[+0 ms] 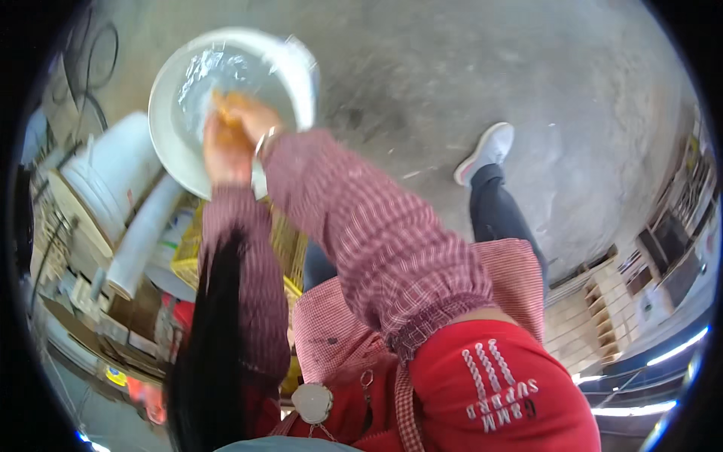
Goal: Apply glue to wooden components and assemble them into a box structure.
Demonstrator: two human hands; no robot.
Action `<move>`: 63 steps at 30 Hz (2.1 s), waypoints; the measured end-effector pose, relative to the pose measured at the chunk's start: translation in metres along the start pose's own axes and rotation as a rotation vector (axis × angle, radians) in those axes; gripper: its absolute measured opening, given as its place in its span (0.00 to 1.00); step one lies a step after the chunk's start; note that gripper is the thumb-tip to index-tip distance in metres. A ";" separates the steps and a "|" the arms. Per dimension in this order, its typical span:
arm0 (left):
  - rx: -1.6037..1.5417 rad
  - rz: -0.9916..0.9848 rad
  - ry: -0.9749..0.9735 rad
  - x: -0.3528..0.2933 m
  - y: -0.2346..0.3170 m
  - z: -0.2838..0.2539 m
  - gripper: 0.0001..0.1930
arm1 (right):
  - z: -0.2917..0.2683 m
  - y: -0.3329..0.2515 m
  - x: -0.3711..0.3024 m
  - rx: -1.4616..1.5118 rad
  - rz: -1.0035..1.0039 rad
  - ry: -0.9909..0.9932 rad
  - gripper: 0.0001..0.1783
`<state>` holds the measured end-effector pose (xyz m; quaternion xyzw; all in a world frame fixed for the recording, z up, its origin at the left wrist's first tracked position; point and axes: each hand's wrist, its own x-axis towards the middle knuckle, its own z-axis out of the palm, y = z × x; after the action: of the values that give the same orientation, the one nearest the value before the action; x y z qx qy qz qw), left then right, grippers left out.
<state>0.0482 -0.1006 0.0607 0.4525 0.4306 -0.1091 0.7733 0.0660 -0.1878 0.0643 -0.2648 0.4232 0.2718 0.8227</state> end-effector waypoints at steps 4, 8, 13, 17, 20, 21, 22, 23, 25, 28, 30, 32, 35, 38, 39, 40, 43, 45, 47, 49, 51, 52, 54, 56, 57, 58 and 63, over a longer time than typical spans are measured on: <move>0.147 0.222 -0.255 -0.142 -0.023 0.175 0.17 | -0.066 -0.111 -0.108 0.240 -0.294 -0.065 0.15; 0.372 0.081 -0.786 -0.265 -0.072 0.409 0.21 | -0.190 -0.328 -0.250 0.369 -0.625 -0.070 0.16; 0.242 0.169 -1.254 -0.419 -0.148 0.636 0.20 | -0.320 -0.549 -0.448 0.451 -1.244 0.077 0.16; 0.170 0.011 -1.455 -0.526 -0.213 0.676 0.19 | -0.465 -0.602 -0.553 0.215 -1.497 -0.096 0.17; 0.386 -0.039 -1.489 -0.543 -0.237 0.661 0.20 | -0.470 -0.592 -0.599 0.457 -1.543 -0.060 0.14; 0.461 -0.080 -1.483 -0.540 -0.245 0.657 0.20 | -0.470 -0.583 -0.606 0.468 -1.559 -0.068 0.14; 0.502 -0.156 -1.412 -0.535 -0.255 0.651 0.20 | -0.473 -0.570 -0.607 0.558 -1.422 -0.023 0.13; 0.535 -0.237 -1.351 -0.535 -0.264 0.647 0.20 | -0.479 -0.557 -0.611 0.636 -1.295 0.028 0.12; 0.603 -0.260 -1.298 -0.544 -0.277 0.646 0.20 | -0.512 -0.539 -0.596 0.565 -1.221 0.260 0.11; 0.705 -0.191 -1.285 -0.544 -0.298 0.664 0.19 | -0.516 -0.544 -0.591 0.558 -1.203 0.288 0.10; 0.730 -0.163 -1.268 -0.535 -0.309 0.680 0.19 | -0.513 -0.550 -0.586 0.539 -1.178 0.315 0.09; 0.768 -0.117 -1.219 -0.524 -0.322 0.699 0.18 | -0.510 -0.556 -0.583 0.511 -1.147 0.349 0.08; 0.696 -0.009 -1.175 -0.499 -0.346 0.742 0.13 | -0.520 -0.602 -0.588 0.470 -1.166 0.381 0.08; 0.733 0.132 -1.117 -0.481 -0.356 0.821 0.09 | -0.549 -0.677 -0.603 0.413 -1.241 0.408 0.09; 0.641 0.113 -1.079 -0.492 -0.360 0.859 0.04 | -0.565 -0.709 -0.611 0.308 -1.282 0.489 0.10; 0.802 0.388 -1.090 -0.472 -0.365 0.894 0.08 | -0.566 -0.744 -0.622 0.242 -1.295 0.610 0.10; 0.666 1.482 -1.343 -0.488 -0.369 1.036 0.10 | -0.622 -0.852 -0.662 -0.102 -1.488 0.808 0.12; 0.718 0.939 -1.157 -0.516 -0.377 1.117 0.10 | -0.719 -0.902 -0.684 0.101 -1.766 0.079 0.12; 0.819 0.637 -1.034 -0.521 -0.395 1.170 0.15 | -0.776 -0.918 -0.707 -0.071 -1.538 0.481 0.12; 1.094 0.733 -0.940 -0.486 -0.415 1.194 0.19 | -0.792 -0.908 -0.718 -0.006 -1.119 0.934 0.12; 1.217 0.794 -0.923 -0.456 -0.441 1.216 0.22 | -0.873 -0.890 -0.717 0.085 -0.968 1.012 0.10; 1.340 0.868 -0.860 -0.423 -0.454 1.224 0.24 | -0.919 -0.905 -0.712 0.087 -0.972 1.004 0.10; 1.576 0.965 -0.707 -0.373 -0.476 1.231 0.28 | -0.957 -0.910 -0.706 -0.005 -0.837 1.025 0.09; 1.835 0.947 -0.583 -0.327 -0.495 1.208 0.31 | -1.006 -0.915 -0.696 -0.101 -0.698 1.068 0.09; 1.950 0.893 -0.530 -0.304 -0.500 1.192 0.32 | -1.030 -0.929 -0.690 -0.164 -0.639 1.079 0.09; 2.087 0.827 -0.499 -0.283 -0.508 1.175 0.33 | -1.060 -0.934 -0.679 -0.202 -0.561 1.103 0.09; 2.149 0.476 -0.326 -0.247 -0.528 1.117 0.35 | -1.203 -0.975 -0.616 -0.449 -0.109 1.152 0.09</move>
<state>0.2375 -1.3408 0.1751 0.9382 -0.0925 -0.3323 0.0277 -0.2480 -1.8203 0.1788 -0.5568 0.7176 0.1255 0.3990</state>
